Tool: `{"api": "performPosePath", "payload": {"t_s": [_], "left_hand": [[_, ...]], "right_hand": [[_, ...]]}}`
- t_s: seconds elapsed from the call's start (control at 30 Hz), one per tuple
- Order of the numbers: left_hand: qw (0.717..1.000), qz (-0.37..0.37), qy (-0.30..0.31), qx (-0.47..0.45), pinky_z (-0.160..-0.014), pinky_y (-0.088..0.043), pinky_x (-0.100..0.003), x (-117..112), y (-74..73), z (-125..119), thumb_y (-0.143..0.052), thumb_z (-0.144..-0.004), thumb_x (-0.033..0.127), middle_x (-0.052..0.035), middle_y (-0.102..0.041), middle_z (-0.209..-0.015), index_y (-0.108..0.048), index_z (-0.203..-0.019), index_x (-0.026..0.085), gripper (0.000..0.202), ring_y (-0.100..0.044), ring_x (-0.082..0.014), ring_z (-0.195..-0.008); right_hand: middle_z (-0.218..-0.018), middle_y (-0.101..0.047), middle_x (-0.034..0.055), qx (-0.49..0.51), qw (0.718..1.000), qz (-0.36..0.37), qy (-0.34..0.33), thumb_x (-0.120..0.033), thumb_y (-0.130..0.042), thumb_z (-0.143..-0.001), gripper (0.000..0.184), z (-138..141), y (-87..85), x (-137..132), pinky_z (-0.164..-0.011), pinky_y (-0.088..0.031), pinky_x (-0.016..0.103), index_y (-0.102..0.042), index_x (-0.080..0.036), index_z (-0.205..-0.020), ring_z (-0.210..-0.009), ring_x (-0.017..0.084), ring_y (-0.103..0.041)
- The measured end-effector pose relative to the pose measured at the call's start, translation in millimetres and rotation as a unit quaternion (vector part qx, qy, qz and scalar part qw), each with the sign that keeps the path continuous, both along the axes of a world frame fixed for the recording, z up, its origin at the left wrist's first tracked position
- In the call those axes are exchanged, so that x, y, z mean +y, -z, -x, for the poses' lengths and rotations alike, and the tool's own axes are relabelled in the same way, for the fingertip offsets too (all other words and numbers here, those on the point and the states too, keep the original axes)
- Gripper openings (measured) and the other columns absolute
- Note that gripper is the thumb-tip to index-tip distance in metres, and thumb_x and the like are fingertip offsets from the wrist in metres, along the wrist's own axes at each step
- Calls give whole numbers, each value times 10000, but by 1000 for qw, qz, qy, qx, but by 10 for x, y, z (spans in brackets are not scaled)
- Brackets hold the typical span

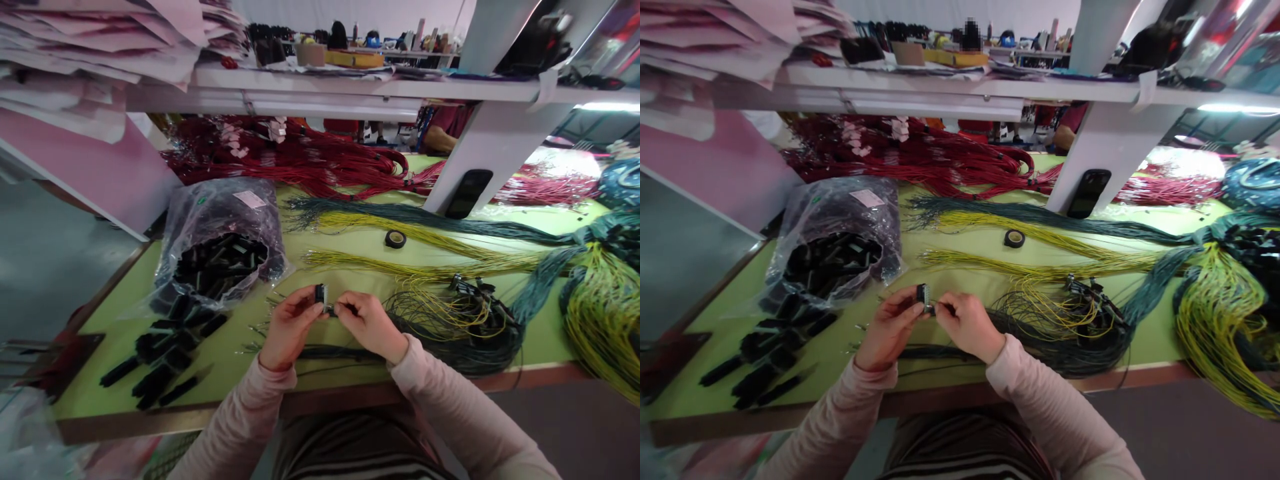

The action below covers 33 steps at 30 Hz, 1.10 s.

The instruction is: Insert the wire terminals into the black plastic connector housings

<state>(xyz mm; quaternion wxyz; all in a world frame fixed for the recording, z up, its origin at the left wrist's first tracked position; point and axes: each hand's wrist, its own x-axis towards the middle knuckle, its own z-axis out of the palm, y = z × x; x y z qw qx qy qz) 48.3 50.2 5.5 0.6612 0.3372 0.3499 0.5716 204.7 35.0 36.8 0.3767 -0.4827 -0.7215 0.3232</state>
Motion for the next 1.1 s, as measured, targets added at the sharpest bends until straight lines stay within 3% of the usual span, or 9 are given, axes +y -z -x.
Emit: {"api": "performPosePath", "payload": {"t_s": [0.17,0.43,0.67,0.93,1.1], "left_hand": [[999,38,16,-11,-551,-536,-198,-5,-33,-15,-799,-546,146,-17,-707,-789,-718,-853,185,320,-631,-114,-639],[998,-37,-22,45,-618,-545,-216,-30,20,-4,-758,-627,146,-8,-683,-791,-710,-889,192,270,-615,-113,-696],[999,27,-6,-18,-556,-535,-215,-18,-29,-13,-789,-574,175,-7,-695,-765,-717,-841,198,278,-626,-112,-615],[999,-10,-44,7,-574,-529,-213,-44,-37,-33,-783,-573,161,-6,-683,-736,-719,-818,178,254,-611,-114,-638],[994,56,-78,-53,-563,-543,-198,18,-12,10,-801,-541,164,6,-700,-751,-710,-767,185,245,-631,-100,-608]], "right_hand": [[-652,-493,-5,-30,996,-82,-32,-135,-431,-830,159,19,-33,-20,-592,-366,207,-497,-173,-691,-603,103,-450],[-695,-551,23,-84,992,-88,-35,-157,-428,-884,193,72,71,51,-631,-406,220,-557,-166,-741,-653,121,-519],[-676,-560,11,-43,994,-98,-19,-175,-468,-876,174,24,2,15,-609,-415,205,-586,-172,-748,-621,109,-521],[-708,-572,40,-69,987,-143,-34,-167,-429,-864,166,124,72,21,-639,-415,233,-578,-165,-791,-657,130,-513],[-660,-577,18,-73,992,-94,-37,-247,-413,-914,274,-16,127,150,-591,-406,202,-607,-153,-746,-605,103,-508]]}}
